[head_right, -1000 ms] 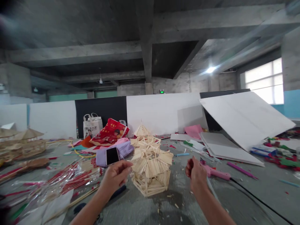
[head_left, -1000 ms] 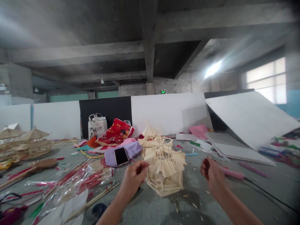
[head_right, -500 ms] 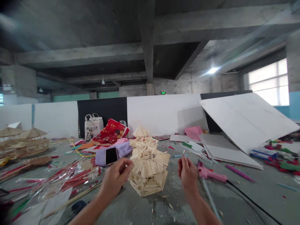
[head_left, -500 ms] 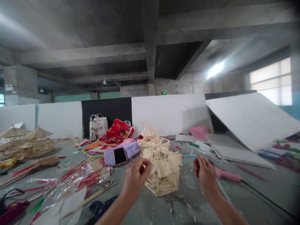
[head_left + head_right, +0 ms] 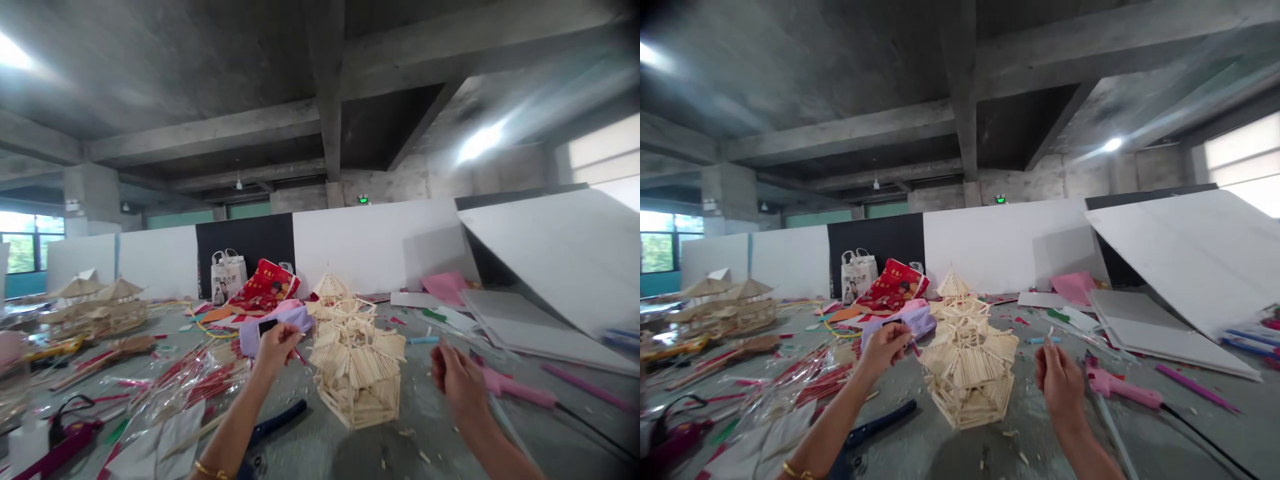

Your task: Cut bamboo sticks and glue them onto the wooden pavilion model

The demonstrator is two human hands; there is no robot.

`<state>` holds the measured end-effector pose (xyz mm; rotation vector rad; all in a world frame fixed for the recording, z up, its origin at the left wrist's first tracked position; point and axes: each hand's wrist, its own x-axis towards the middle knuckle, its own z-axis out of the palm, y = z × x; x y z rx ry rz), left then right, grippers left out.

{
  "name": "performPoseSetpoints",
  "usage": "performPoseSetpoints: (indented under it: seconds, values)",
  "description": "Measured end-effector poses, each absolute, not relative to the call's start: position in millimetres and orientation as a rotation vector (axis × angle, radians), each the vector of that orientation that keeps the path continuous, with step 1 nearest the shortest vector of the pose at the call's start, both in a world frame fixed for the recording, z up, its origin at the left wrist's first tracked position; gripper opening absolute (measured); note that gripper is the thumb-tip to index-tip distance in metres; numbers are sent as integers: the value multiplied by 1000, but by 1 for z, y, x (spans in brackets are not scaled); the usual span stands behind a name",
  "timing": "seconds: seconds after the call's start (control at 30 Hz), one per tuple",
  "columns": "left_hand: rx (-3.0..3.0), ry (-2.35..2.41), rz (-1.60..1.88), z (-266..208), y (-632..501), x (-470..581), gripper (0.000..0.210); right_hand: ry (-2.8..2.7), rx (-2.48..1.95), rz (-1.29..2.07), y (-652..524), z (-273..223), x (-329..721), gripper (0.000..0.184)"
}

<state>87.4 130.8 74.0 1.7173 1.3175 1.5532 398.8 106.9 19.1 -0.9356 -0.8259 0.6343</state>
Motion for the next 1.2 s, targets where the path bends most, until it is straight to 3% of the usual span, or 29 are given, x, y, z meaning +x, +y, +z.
performPoseSetpoints:
  seconds: [0.23,1.2]
  values:
    - [1762,1315,1504,52,132,79,26,-866,-978,639,111,13,399,41]
    - [1877,1412,1512,39,128,92,23,-871,-1008,673,117,11,402,39]
